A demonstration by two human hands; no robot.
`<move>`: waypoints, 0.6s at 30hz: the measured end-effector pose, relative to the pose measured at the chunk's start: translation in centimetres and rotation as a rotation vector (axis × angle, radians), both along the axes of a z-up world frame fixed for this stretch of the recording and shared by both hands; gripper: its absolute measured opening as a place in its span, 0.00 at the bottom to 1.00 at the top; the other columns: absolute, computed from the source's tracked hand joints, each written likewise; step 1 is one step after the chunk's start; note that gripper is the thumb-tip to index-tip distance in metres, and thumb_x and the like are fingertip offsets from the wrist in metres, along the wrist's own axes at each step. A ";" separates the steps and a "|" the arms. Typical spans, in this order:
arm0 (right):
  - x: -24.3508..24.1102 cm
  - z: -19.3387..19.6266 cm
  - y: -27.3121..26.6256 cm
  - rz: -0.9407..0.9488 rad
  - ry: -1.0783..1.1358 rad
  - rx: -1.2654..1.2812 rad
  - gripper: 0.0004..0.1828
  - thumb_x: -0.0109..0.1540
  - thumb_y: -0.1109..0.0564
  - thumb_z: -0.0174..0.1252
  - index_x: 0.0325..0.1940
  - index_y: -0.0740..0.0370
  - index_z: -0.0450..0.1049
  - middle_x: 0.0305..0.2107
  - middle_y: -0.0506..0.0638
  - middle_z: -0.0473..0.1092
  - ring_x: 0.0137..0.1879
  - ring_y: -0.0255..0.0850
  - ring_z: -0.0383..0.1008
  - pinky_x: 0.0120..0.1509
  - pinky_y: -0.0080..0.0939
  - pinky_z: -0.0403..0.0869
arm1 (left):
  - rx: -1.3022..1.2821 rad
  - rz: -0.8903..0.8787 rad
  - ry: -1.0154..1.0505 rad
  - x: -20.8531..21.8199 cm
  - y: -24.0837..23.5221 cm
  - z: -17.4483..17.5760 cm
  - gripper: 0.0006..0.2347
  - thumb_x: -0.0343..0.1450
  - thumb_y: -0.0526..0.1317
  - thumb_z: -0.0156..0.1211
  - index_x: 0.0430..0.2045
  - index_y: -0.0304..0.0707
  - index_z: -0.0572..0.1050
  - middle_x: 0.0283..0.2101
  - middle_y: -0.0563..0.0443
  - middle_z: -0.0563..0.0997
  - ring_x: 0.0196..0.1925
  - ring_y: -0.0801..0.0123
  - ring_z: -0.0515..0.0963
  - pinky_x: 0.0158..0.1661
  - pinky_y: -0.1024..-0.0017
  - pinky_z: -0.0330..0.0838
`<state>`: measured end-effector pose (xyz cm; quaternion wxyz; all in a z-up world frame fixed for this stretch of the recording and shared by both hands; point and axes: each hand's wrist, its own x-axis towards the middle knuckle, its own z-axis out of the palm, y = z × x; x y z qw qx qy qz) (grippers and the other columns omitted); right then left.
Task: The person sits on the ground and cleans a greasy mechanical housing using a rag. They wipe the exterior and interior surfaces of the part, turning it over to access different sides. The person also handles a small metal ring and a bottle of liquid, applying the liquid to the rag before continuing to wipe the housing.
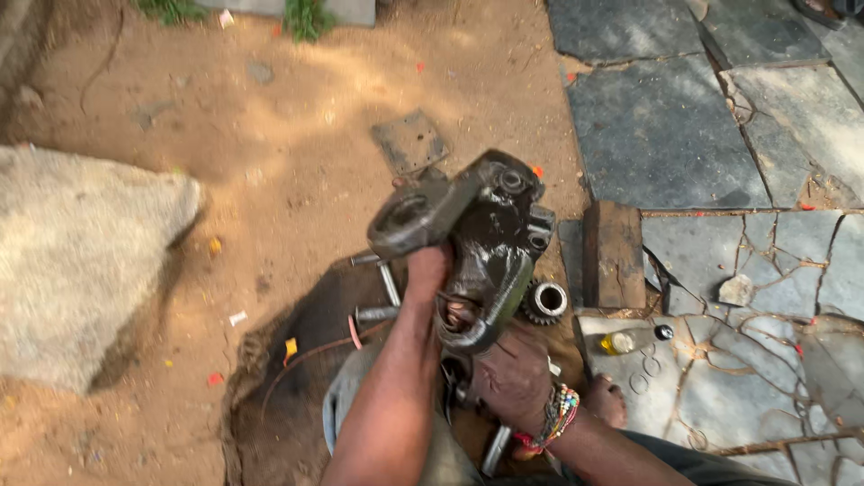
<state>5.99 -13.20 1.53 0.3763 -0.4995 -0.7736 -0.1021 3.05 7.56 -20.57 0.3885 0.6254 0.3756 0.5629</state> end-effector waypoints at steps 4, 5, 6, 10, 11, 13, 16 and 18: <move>-0.2 -0.2 -1.0 0.034 0.797 -0.446 0.06 0.68 0.62 0.54 0.44 0.57 0.77 0.23 0.47 0.72 0.20 0.32 0.69 0.27 0.40 0.74 | 0.099 0.121 0.277 0.6 1.2 -1.1 0.07 0.63 0.29 0.56 0.32 0.29 0.76 0.36 0.33 0.78 0.39 0.41 0.76 0.41 0.50 0.70; 0.5 0.1 -2.2 0.111 1.336 -0.757 0.05 0.67 0.61 0.56 0.42 0.62 0.78 0.20 0.48 0.71 0.17 0.32 0.67 0.26 0.43 0.75 | 0.205 0.157 0.414 0.4 0.1 -2.2 0.08 0.62 0.29 0.56 0.32 0.29 0.75 0.35 0.32 0.77 0.39 0.40 0.75 0.40 0.50 0.70; 1.0 0.2 -1.8 0.213 1.864 -1.023 0.06 0.66 0.61 0.58 0.41 0.66 0.79 0.17 0.49 0.71 0.14 0.32 0.65 0.24 0.45 0.76 | 0.342 0.188 0.486 0.7 1.1 -2.4 0.08 0.61 0.28 0.56 0.31 0.28 0.75 0.34 0.31 0.77 0.38 0.39 0.75 0.38 0.50 0.69; -0.1 0.0 -2.7 0.221 1.432 -0.784 0.09 0.69 0.57 0.52 0.43 0.60 0.78 0.20 0.49 0.72 0.20 0.34 0.69 0.27 0.38 0.73 | 0.110 0.151 0.373 2.0 1.7 -1.5 0.08 0.72 0.27 0.52 0.43 0.27 0.75 0.37 0.34 0.79 0.42 0.42 0.77 0.41 0.53 0.72; 0.1 -0.4 -1.9 0.081 0.831 -0.499 0.11 0.74 0.54 0.48 0.45 0.56 0.76 0.24 0.47 0.72 0.25 0.35 0.71 0.31 0.35 0.72 | 0.202 0.169 0.363 1.0 -0.1 -1.3 0.11 0.70 0.27 0.52 0.44 0.27 0.75 0.40 0.33 0.79 0.44 0.41 0.77 0.44 0.53 0.72; -1.0 -0.8 -0.8 -0.076 0.557 -0.368 0.11 0.74 0.55 0.48 0.47 0.55 0.77 0.25 0.46 0.73 0.26 0.34 0.69 0.30 0.34 0.70 | 0.462 0.196 0.325 -0.8 0.0 1.3 0.16 0.66 0.28 0.53 0.48 0.29 0.77 0.46 0.31 0.79 0.48 0.39 0.77 0.49 0.51 0.72; -1.6 -0.1 -1.8 0.041 1.604 -0.871 0.08 0.65 0.62 0.56 0.45 0.60 0.80 0.23 0.48 0.75 0.16 0.34 0.65 0.22 0.38 0.68 | -0.164 -0.127 -0.423 0.0 -0.8 3.8 0.12 0.78 0.30 0.47 0.54 0.32 0.75 0.54 0.35 0.78 0.56 0.43 0.75 0.57 0.59 0.70; 0.2 1.1 -3.1 0.441 2.406 -1.035 0.07 0.66 0.63 0.54 0.41 0.57 0.79 0.26 0.47 0.77 0.14 0.37 0.68 0.24 0.40 0.71 | 0.112 0.119 0.042 -0.1 -1.1 2.3 0.13 0.74 0.28 0.50 0.51 0.34 0.75 0.50 0.37 0.79 0.52 0.46 0.77 0.52 0.60 0.73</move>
